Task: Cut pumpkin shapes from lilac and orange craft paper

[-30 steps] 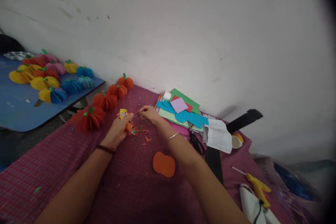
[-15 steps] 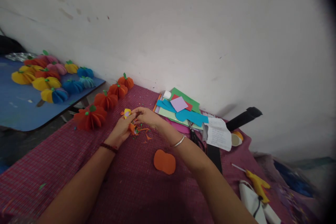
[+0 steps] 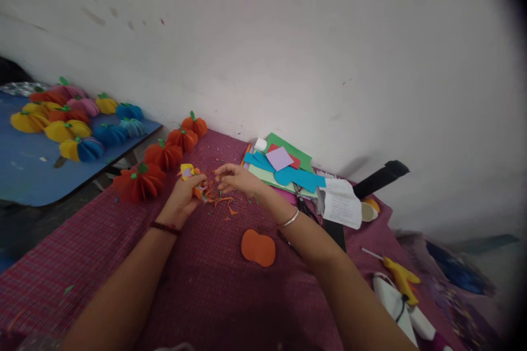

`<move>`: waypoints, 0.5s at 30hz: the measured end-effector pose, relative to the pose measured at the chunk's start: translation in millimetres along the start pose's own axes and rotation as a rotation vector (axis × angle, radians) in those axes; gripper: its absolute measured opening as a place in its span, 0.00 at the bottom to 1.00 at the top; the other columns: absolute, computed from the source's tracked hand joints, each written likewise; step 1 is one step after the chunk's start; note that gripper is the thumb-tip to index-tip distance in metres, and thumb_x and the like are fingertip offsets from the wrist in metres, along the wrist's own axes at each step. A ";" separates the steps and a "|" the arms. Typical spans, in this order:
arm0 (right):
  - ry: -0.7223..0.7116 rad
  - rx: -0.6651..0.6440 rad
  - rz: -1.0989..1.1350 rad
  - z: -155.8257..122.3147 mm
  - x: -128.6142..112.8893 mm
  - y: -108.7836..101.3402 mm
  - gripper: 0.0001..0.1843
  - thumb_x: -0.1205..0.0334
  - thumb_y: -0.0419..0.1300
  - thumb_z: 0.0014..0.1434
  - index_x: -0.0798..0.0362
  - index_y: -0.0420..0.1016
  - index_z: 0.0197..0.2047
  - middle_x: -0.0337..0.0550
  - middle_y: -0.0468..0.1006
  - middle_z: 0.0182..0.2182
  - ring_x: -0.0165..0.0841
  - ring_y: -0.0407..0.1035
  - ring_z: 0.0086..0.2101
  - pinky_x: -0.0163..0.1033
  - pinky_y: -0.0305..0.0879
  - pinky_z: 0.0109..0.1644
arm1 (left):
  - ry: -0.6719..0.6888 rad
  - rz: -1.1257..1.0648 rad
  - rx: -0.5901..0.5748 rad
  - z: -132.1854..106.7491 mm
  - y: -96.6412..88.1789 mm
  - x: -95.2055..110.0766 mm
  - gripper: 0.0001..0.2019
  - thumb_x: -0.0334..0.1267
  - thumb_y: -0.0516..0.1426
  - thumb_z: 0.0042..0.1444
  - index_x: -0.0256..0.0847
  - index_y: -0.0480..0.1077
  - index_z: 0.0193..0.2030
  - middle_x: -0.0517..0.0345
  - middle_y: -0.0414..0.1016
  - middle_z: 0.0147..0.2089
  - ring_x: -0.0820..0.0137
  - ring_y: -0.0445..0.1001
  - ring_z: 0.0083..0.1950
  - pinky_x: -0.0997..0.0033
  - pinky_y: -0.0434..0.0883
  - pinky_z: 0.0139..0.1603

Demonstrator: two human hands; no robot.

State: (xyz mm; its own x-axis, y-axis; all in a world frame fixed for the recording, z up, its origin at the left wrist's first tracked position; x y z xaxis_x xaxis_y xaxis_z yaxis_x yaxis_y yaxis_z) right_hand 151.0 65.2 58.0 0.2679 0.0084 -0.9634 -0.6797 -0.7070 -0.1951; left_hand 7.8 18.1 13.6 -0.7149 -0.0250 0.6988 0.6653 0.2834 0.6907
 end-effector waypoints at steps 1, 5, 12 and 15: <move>-0.042 -0.016 -0.200 -2.8 6.3 -3.6 0.13 0.75 0.55 0.54 0.55 0.68 0.43 0.41 0.74 0.38 0.30 0.72 0.36 0.41 0.70 0.45 | -0.024 -0.016 -0.012 -0.6 -0.5 2.2 0.14 0.25 0.63 0.37 0.37 0.63 0.29 0.66 0.66 0.22 0.78 0.66 0.20 0.81 0.65 0.21; -0.300 -0.206 -0.885 -19.6 30.2 -6.5 0.25 0.73 0.63 0.49 0.56 0.70 0.52 0.51 0.71 0.51 0.39 0.67 0.49 0.46 0.63 0.54 | -0.063 -0.070 -0.046 -1.3 -4.3 8.1 0.13 0.23 0.60 0.38 0.38 0.62 0.29 0.61 0.70 0.26 0.77 0.67 0.22 0.79 0.67 0.21; -0.457 -0.318 -1.153 -13.8 39.8 2.2 0.28 0.66 0.67 0.49 0.55 0.71 0.55 0.52 0.69 0.50 0.41 0.65 0.49 0.44 0.60 0.53 | -0.060 -0.039 -0.073 2.0 -11.3 2.0 0.12 0.21 0.57 0.39 0.37 0.63 0.30 0.58 0.73 0.28 0.74 0.69 0.23 0.75 0.71 0.24; -0.409 -0.332 -1.102 -4.1 41.9 1.5 0.17 0.67 0.65 0.51 0.57 0.75 0.46 0.47 0.72 0.40 0.36 0.66 0.40 0.37 0.62 0.45 | -0.079 -0.019 -0.045 1.9 -12.0 -0.8 0.11 0.20 0.57 0.40 0.37 0.64 0.31 0.57 0.73 0.28 0.74 0.70 0.23 0.75 0.71 0.23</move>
Point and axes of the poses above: each hand's wrist, its own z-axis towards the middle knuckle, its own y-axis out of the palm, x = y × z, the point moved 3 cm from there along z, towards the middle knuckle
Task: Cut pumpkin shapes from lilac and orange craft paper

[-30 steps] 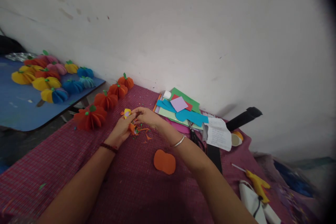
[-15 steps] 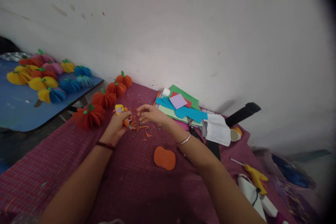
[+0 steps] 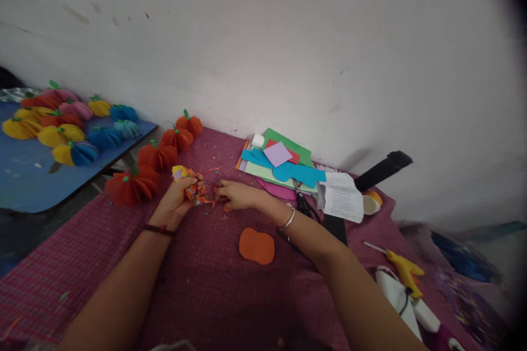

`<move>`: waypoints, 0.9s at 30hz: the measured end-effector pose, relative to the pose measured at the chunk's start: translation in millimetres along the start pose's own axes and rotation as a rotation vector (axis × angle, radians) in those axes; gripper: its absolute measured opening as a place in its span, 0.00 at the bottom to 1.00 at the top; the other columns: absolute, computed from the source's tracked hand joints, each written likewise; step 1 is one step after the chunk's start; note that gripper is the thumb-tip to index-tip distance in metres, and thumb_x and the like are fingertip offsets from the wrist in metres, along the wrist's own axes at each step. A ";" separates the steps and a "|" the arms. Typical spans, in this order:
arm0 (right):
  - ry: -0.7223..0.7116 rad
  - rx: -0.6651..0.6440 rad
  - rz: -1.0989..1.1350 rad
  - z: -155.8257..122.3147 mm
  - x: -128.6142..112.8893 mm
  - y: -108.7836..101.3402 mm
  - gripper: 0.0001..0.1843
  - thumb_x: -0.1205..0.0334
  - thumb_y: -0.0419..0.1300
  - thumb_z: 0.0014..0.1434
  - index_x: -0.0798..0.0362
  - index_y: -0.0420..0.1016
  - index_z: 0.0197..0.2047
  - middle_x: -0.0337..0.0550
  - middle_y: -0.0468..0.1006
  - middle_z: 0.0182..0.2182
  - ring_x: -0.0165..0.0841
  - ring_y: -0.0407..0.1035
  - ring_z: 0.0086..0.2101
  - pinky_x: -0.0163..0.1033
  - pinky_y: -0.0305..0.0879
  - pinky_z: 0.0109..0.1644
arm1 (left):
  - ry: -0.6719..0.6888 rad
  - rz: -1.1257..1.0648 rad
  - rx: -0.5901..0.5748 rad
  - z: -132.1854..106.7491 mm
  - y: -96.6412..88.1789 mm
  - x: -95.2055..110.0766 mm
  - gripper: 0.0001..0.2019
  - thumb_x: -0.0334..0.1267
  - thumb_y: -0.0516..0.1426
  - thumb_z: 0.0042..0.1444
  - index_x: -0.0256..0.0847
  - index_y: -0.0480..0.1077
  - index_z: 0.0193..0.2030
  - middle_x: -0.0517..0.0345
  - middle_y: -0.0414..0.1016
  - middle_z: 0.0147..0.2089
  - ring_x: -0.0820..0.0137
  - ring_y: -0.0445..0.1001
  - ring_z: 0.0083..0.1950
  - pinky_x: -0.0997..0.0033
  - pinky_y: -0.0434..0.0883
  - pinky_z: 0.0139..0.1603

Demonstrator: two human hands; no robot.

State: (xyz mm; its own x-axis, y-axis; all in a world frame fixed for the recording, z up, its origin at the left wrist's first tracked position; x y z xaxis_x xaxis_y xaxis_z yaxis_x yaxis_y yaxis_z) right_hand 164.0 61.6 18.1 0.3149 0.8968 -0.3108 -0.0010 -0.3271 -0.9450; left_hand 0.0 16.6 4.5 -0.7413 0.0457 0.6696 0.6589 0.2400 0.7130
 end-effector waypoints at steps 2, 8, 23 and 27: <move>0.044 0.022 0.043 3.6 3.8 2.0 0.09 0.70 0.61 0.53 0.57 0.76 0.40 0.45 0.73 0.36 0.34 0.66 0.38 0.35 0.62 0.42 | -0.013 0.002 0.004 -0.5 1.0 -1.2 0.11 0.20 0.57 0.40 0.36 0.65 0.30 0.57 0.73 0.28 0.74 0.70 0.23 0.76 0.71 0.22; 0.193 0.133 0.177 11.0 8.3 8.1 0.07 0.77 0.58 0.50 0.58 0.74 0.29 0.44 0.75 0.30 0.32 0.67 0.34 0.35 0.60 0.41 | -0.039 -0.016 0.051 -2.1 5.1 -3.5 0.11 0.19 0.54 0.41 0.37 0.66 0.29 0.57 0.73 0.28 0.72 0.73 0.25 0.75 0.74 0.24; 0.532 0.312 0.293 22.0 34.3 2.5 0.07 0.74 0.53 0.55 0.57 0.70 0.34 0.42 0.78 0.29 0.27 0.71 0.27 0.30 0.65 0.32 | -0.024 -0.040 0.160 2.3 -1.2 -5.6 0.13 0.17 0.53 0.39 0.37 0.63 0.30 0.57 0.73 0.28 0.70 0.76 0.29 0.70 0.78 0.32; 0.549 0.334 0.169 25.6 36.0 -3.6 0.07 0.74 0.54 0.54 0.57 0.72 0.35 0.48 0.78 0.36 0.33 0.70 0.37 0.35 0.63 0.43 | -0.013 -0.043 0.183 4.5 -4.1 -6.2 0.12 0.18 0.53 0.40 0.37 0.63 0.30 0.57 0.72 0.28 0.69 0.76 0.29 0.69 0.78 0.32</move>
Point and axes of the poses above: each hand's wrist, its own z-axis towards the middle knuckle, its own y-axis out of the palm, x = y × z, the point moved 3 cm from there along z, towards the middle knuckle
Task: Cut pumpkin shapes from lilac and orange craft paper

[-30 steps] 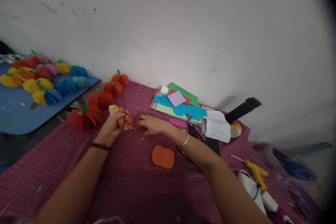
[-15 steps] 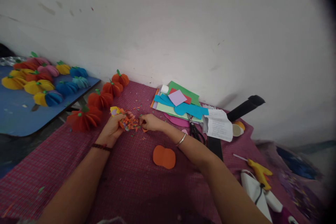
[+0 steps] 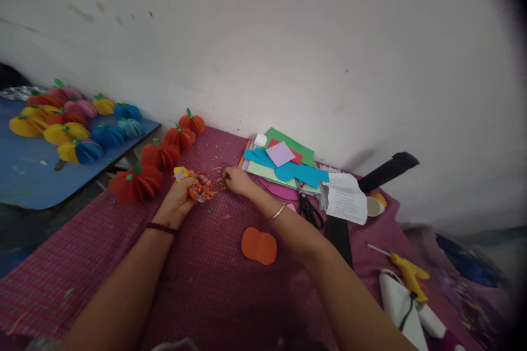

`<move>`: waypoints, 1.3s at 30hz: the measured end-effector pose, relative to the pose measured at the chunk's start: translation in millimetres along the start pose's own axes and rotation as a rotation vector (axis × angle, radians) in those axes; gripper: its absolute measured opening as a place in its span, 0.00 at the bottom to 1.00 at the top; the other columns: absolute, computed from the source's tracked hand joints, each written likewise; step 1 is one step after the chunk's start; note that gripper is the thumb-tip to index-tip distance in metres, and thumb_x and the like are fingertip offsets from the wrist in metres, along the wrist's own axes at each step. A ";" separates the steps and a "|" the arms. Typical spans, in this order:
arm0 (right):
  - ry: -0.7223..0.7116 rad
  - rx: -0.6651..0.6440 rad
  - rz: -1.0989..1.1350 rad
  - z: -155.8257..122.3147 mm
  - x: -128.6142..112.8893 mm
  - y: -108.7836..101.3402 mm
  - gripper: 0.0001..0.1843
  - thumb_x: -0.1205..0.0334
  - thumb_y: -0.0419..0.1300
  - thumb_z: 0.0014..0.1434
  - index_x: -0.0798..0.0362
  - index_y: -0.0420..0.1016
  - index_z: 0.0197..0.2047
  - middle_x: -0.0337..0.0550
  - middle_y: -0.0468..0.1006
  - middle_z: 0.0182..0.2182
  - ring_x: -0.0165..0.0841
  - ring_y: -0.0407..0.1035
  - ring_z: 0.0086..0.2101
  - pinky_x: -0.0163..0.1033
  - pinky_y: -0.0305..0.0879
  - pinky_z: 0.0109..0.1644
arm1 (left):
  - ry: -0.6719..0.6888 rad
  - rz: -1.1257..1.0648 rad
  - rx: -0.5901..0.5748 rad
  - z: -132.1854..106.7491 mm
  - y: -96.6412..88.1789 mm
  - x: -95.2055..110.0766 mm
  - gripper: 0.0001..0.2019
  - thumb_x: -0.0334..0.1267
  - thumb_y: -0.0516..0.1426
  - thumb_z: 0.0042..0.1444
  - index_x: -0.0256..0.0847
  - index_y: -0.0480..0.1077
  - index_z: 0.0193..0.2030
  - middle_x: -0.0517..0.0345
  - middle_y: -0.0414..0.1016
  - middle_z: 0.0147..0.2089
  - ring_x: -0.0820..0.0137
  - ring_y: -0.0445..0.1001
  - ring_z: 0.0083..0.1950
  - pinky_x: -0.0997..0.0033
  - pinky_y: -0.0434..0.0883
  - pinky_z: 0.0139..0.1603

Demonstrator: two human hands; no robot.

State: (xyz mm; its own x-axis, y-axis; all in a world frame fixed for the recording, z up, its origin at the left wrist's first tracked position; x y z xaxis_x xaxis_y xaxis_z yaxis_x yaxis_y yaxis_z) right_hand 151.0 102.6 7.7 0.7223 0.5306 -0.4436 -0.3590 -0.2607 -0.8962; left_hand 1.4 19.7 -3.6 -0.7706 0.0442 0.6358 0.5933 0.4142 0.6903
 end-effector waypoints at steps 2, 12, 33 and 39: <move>-0.026 -0.012 -0.030 -0.5 -2.4 -1.4 0.07 0.68 0.56 0.57 0.57 0.73 0.39 0.49 0.77 0.39 0.34 0.69 0.39 0.37 0.62 0.45 | -0.007 -0.006 -0.001 0.4 0.0 -0.7 0.12 0.18 0.53 0.41 0.37 0.63 0.30 0.57 0.72 0.28 0.70 0.76 0.29 0.69 0.78 0.33; -0.083 -0.133 0.053 4.6 -16.1 6.5 0.05 0.73 0.59 0.52 0.56 0.73 0.33 0.46 0.76 0.35 0.34 0.69 0.38 0.37 0.62 0.44 | -0.014 0.014 -0.036 0.9 0.1 -1.0 0.12 0.19 0.53 0.40 0.38 0.63 0.30 0.57 0.73 0.28 0.70 0.76 0.29 0.70 0.78 0.34; -0.032 0.016 0.333 -4.9 -53.3 -12.4 0.11 0.78 0.55 0.48 0.55 0.72 0.32 0.44 0.79 0.37 0.34 0.71 0.40 0.41 0.66 0.50 | -0.002 0.024 -0.153 0.8 7.2 -22.3 0.15 0.20 0.55 0.34 0.35 0.68 0.31 0.57 0.75 0.26 0.70 0.75 0.25 0.72 0.74 0.28; -0.014 -0.117 0.457 -10.2 -61.2 -10.3 0.25 0.83 0.50 0.47 0.56 0.68 0.47 0.46 0.78 0.44 0.31 0.72 0.43 0.36 0.69 0.45 | 0.019 0.001 -0.079 2.4 7.5 -21.8 0.13 0.19 0.56 0.35 0.36 0.66 0.29 0.59 0.74 0.26 0.72 0.74 0.24 0.74 0.73 0.27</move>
State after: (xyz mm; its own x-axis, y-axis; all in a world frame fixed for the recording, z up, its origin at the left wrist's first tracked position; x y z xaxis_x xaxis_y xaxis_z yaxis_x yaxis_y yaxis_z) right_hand 116.5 64.6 44.0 0.4975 0.3504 -0.7936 -0.5687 -0.5591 -0.6033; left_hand 22.1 24.0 -13.1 -0.7658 0.0275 0.6425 0.6114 0.3409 0.7141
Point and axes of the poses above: each hand's wrist, its own z-axis towards the middle knuckle, its own y-axis out of the palm, x = y × z, the point moved 3 cm from there along z, towards the middle knuckle
